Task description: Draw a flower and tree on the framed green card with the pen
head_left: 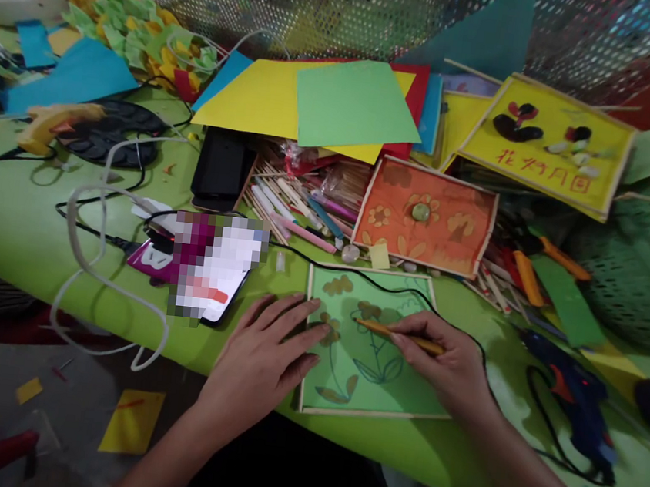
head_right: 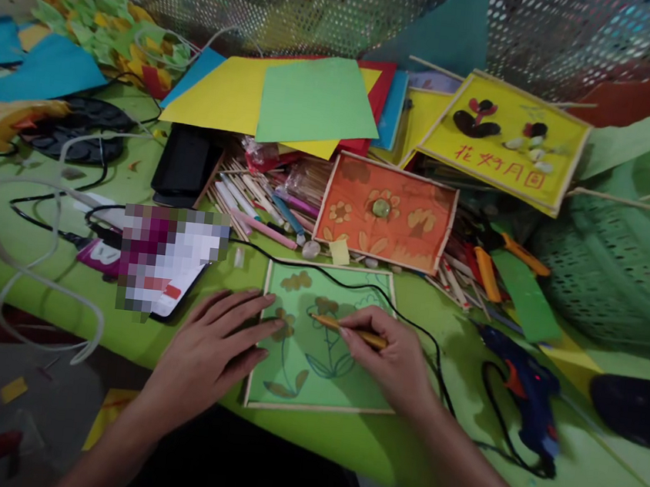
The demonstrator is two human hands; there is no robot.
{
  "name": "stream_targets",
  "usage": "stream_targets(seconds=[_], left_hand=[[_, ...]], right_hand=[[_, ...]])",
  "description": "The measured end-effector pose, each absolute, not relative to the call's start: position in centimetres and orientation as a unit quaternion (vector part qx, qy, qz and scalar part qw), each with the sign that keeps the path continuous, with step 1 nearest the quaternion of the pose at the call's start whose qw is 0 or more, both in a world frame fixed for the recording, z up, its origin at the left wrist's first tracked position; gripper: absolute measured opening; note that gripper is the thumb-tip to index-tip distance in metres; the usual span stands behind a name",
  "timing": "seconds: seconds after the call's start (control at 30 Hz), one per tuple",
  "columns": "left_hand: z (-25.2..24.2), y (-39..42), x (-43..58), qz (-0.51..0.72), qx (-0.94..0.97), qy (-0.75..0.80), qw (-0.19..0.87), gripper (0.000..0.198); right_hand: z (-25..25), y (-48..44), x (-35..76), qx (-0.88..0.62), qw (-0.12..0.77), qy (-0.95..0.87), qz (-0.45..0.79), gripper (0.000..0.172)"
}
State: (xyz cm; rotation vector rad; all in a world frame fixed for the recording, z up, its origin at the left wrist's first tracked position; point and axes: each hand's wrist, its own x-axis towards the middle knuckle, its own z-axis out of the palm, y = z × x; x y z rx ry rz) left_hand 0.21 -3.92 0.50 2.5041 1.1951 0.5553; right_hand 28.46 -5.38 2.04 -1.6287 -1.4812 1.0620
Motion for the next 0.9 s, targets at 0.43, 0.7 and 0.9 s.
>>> stream_targets(seconds=[0.43,0.7,0.9], left_hand=[[0.62,-3.88,0.25,0.197,0.874,0.416,0.153,0.032],[0.65,-3.75,0.23,0.204,0.874,0.414,0.153,0.031],[0.68,-3.78,0.27,0.208,0.874,0.414,0.148,0.031]], right_hand=[[1.95,-5.40,28.25,-0.623,0.339,-0.585,0.394,0.008],[1.84,-5.29,28.16,-0.626,0.338,-0.590,0.382,0.009],[2.14,-5.34,27.83,-0.637,0.350,-0.581,0.367,0.010]])
